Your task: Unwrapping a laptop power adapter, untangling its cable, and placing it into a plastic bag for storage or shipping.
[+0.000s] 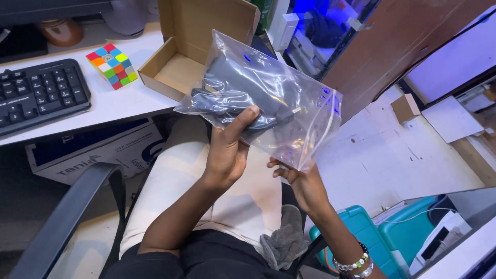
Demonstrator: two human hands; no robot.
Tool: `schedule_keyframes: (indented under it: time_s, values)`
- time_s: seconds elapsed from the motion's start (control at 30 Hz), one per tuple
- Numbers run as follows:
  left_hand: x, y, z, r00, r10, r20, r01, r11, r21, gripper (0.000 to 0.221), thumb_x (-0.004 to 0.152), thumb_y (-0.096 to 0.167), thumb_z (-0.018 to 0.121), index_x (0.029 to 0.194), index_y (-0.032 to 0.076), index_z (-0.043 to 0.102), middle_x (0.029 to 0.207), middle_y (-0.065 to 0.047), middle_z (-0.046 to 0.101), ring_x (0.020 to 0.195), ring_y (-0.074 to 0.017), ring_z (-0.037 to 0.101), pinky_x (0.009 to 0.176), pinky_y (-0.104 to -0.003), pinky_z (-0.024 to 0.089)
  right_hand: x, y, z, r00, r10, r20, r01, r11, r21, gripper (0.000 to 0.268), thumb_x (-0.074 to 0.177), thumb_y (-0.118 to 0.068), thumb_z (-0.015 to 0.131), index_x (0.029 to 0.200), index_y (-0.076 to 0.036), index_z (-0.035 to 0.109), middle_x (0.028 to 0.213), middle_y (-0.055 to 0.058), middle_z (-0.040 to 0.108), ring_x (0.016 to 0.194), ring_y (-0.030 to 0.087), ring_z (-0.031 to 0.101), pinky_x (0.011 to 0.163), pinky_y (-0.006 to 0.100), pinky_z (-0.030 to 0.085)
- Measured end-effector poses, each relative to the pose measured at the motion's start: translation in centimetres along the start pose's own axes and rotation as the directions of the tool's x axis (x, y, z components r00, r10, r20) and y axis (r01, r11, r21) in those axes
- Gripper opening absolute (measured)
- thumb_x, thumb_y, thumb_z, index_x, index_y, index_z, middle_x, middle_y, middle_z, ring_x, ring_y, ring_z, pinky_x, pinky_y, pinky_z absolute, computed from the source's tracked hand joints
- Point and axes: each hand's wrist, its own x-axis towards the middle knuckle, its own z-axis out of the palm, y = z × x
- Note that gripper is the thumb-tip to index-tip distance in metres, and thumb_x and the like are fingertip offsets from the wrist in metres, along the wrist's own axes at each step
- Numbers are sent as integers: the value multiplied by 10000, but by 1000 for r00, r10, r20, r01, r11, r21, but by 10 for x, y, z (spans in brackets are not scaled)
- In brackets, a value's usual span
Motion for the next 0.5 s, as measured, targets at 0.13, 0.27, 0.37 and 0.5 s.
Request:
schedule_keyframes:
  time_s: [0.13,0.27,0.37,0.5]
  values:
    - [-8,4,8,997,75,-6,-75,997,-10,301,897,-1,744,1174,8,627,952,-46,639,944,-137,664,830,-367,618,-13,-32,42,973,-22,230,24,1000,-6,702,794,-121,706,1448,0,483,1428,269,576,1277,430,580,925,466,542]
    - [-5,-18,1,967,253,-14,-251,964,87,371,906,15,753,1246,-29,609,1026,-37,633,1038,-122,618,881,-316,568,12,0,19,894,-197,403,160,979,124,818,846,-309,706,1514,8,357,1589,211,397,1500,396,306,1168,639,255]
    - [-2,-34,-8,942,336,14,-331,921,207,399,893,10,771,1254,-52,612,1075,-86,661,1087,-147,602,908,-346,559,20,9,16,856,-228,464,174,972,156,897,858,-366,686,1573,-39,255,1647,187,295,1532,376,211,1207,655,123]
    - [2,-45,-22,921,382,71,-384,864,325,407,857,-3,805,1223,-66,637,1118,-147,710,1114,-199,633,952,-375,567,27,-5,39,777,-305,551,270,952,146,1028,808,-378,790,1592,-54,209,1648,175,270,1516,342,249,1206,625,126]
